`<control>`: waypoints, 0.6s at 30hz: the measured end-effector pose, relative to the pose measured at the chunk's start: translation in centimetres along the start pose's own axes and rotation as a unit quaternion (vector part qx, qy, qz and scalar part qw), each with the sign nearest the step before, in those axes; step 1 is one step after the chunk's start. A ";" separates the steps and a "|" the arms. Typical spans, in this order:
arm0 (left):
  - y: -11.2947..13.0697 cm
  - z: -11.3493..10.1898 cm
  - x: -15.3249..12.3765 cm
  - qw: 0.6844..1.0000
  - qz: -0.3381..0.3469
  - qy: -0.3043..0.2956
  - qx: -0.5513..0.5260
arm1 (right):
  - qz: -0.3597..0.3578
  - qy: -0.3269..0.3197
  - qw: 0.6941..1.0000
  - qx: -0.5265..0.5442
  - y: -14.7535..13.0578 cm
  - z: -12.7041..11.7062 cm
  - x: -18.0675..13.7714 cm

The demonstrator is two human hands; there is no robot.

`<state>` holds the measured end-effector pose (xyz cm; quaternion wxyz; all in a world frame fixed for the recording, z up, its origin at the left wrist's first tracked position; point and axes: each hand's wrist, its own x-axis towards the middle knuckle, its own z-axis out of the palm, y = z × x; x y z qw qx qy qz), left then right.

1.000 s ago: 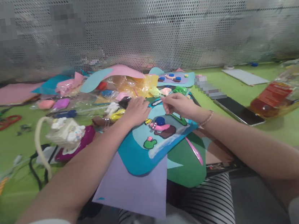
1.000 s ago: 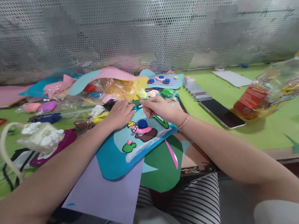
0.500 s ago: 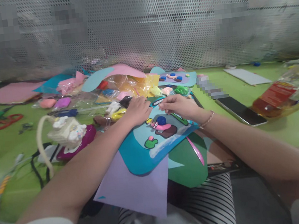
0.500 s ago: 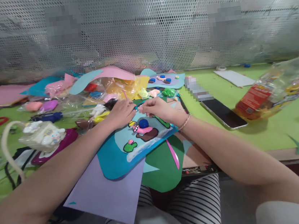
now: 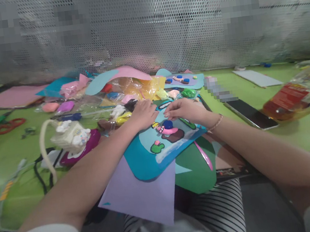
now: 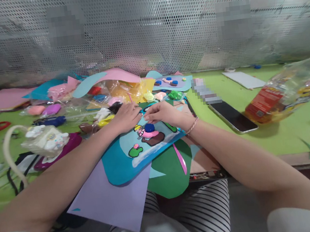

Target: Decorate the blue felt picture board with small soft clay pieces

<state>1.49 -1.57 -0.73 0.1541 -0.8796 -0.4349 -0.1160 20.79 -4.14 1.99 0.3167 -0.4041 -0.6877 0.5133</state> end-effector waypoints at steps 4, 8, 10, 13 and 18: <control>0.1 0.1 0.2 1.000 -0.012 -0.005 -0.019 | -0.034 -0.001 0.998 -0.056 -0.2 -0.2 -0.1; 0.3 0.4 0.4 0.997 -0.047 0.001 -0.055 | -0.040 -0.014 0.994 -0.103 -0.5 -0.2 -0.4; 0.3 0.3 0.5 0.996 -0.055 0.015 -0.071 | -0.037 -0.023 0.992 -0.118 -0.6 -0.1 -0.5; 0.3 -0.4 0.6 0.996 -0.053 0.031 -0.072 | -0.033 -0.032 0.992 -0.118 -0.8 0.0 -0.6; 0.7 -2.9 0.4 0.986 -0.132 0.046 -0.085 | -0.084 -0.039 0.992 -0.085 -1.3 -0.2 -0.6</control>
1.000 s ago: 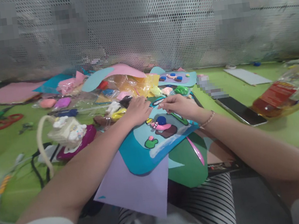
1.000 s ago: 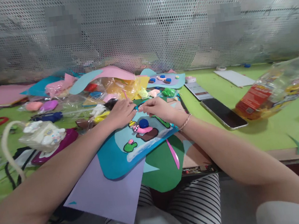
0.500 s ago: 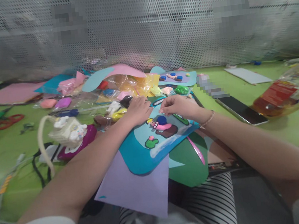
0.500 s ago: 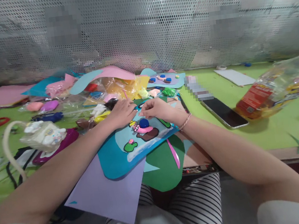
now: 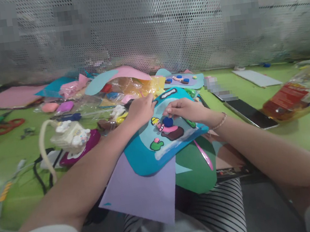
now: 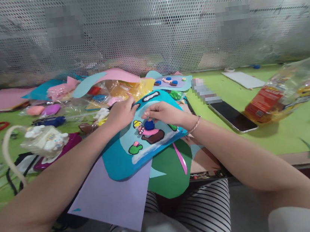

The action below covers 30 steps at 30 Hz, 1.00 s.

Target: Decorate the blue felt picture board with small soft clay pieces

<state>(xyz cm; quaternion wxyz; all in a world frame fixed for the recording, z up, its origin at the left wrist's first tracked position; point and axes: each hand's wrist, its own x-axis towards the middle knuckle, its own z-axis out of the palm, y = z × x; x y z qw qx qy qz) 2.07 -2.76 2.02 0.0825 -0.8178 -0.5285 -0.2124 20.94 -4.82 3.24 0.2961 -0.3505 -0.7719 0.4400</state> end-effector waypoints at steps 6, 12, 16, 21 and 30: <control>0.1 -1.4 0.3 0.987 -0.089 0.091 -0.101 | -0.045 0.067 0.997 0.017 -1.3 0.0 -0.4; -0.5 0.2 1.1 0.936 -0.153 0.178 -0.263 | -0.026 0.173 0.984 0.030 -1.1 -0.7 -0.5; -0.3 1.3 0.9 0.913 -0.181 0.188 -0.312 | -0.027 0.200 0.979 -0.015 -0.5 -1.3 -0.3; 0.0 1.9 0.5 0.907 -0.216 0.168 -0.320 | -0.001 0.190 0.980 -0.062 0.0 -1.7 -0.1; -0.4 2.3 0.5 0.915 -0.225 0.144 -0.302 | 0.021 0.175 0.978 -0.115 -0.2 -1.8 -0.1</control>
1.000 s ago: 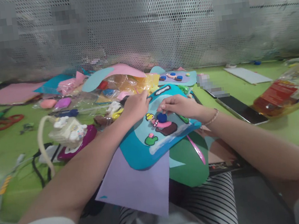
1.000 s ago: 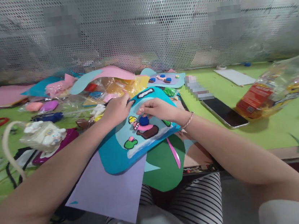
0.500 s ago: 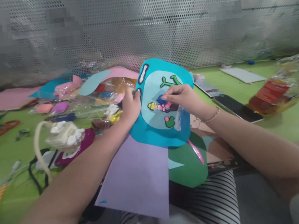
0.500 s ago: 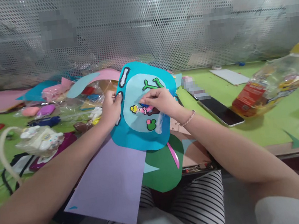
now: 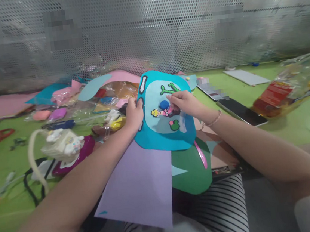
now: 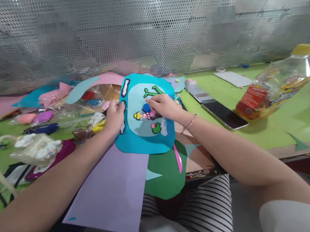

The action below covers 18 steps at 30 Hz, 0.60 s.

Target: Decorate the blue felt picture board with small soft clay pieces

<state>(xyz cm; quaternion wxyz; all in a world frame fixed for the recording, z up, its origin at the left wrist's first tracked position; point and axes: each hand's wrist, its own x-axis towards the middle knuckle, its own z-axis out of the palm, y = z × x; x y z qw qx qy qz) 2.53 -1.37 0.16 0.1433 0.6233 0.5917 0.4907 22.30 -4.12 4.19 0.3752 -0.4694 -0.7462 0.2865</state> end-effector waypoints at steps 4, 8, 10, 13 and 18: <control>0.0 0.0 0.0 1.000 0.009 -0.008 0.008 | 0.001 -0.001 1.000 -0.021 -0.2 -0.1 -0.2; 0.0 0.1 0.0 1.000 0.012 -0.008 0.007 | 0.013 -0.024 1.000 -0.003 0.0 0.0 0.0; -0.1 0.1 0.1 1.000 0.013 -0.009 0.008 | 0.030 -0.035 0.999 0.019 0.2 0.1 0.1; -0.3 0.2 0.1 1.000 0.017 -0.012 0.005 | 0.046 -0.040 0.998 0.033 0.5 0.2 0.2; -0.3 0.3 0.1 1.000 0.020 -0.008 0.004 | 0.037 -0.050 0.998 0.005 0.8 0.2 0.3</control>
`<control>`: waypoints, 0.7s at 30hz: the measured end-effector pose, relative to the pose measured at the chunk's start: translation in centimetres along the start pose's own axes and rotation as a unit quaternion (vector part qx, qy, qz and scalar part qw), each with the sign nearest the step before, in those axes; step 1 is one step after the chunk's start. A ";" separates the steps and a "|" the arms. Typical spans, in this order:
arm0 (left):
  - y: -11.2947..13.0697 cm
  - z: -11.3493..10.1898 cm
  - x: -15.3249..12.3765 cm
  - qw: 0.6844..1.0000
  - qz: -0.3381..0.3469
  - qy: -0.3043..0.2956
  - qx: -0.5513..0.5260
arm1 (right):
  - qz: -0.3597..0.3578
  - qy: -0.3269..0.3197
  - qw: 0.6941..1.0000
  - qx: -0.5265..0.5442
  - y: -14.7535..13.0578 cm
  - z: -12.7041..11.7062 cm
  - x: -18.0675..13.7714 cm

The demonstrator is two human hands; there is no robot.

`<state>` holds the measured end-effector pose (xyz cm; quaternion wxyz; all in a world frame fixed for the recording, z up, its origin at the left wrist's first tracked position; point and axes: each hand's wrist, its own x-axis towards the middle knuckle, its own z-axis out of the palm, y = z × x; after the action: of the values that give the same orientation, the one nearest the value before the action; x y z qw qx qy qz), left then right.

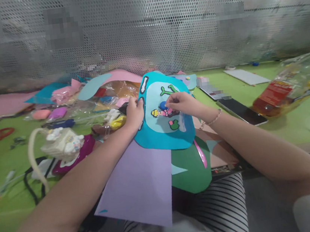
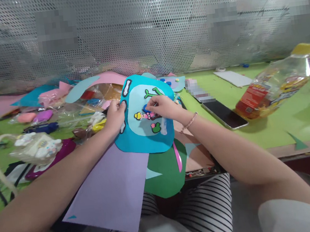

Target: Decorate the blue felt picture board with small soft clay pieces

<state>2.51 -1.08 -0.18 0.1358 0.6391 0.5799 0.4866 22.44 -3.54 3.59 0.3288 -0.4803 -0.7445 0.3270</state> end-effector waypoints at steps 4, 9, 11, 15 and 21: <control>0.1 0.0 0.0 1.000 -0.002 0.000 0.000 | -0.012 0.003 0.999 -0.045 0.1 0.0 0.0; 0.3 0.0 -0.1 1.000 -0.017 -0.009 -0.006 | -0.001 0.004 0.997 -0.072 -0.5 0.0 -0.3; 0.2 0.1 0.0 1.000 -0.018 -0.010 -0.005 | 0.006 0.003 0.997 -0.076 -0.7 -0.1 -0.4; 0.2 0.1 0.0 1.000 -0.018 -0.011 -0.001 | -0.012 -0.019 0.998 -0.055 -0.5 -0.3 -0.3; 0.5 -0.1 -0.1 0.999 -0.028 -0.020 -0.002 | -0.001 -0.058 0.998 0.005 0.4 -0.2 0.2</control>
<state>2.75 -1.36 0.17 0.1621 0.6323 0.5937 0.4706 22.70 -3.19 3.39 0.2874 -0.4583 -0.7612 0.3578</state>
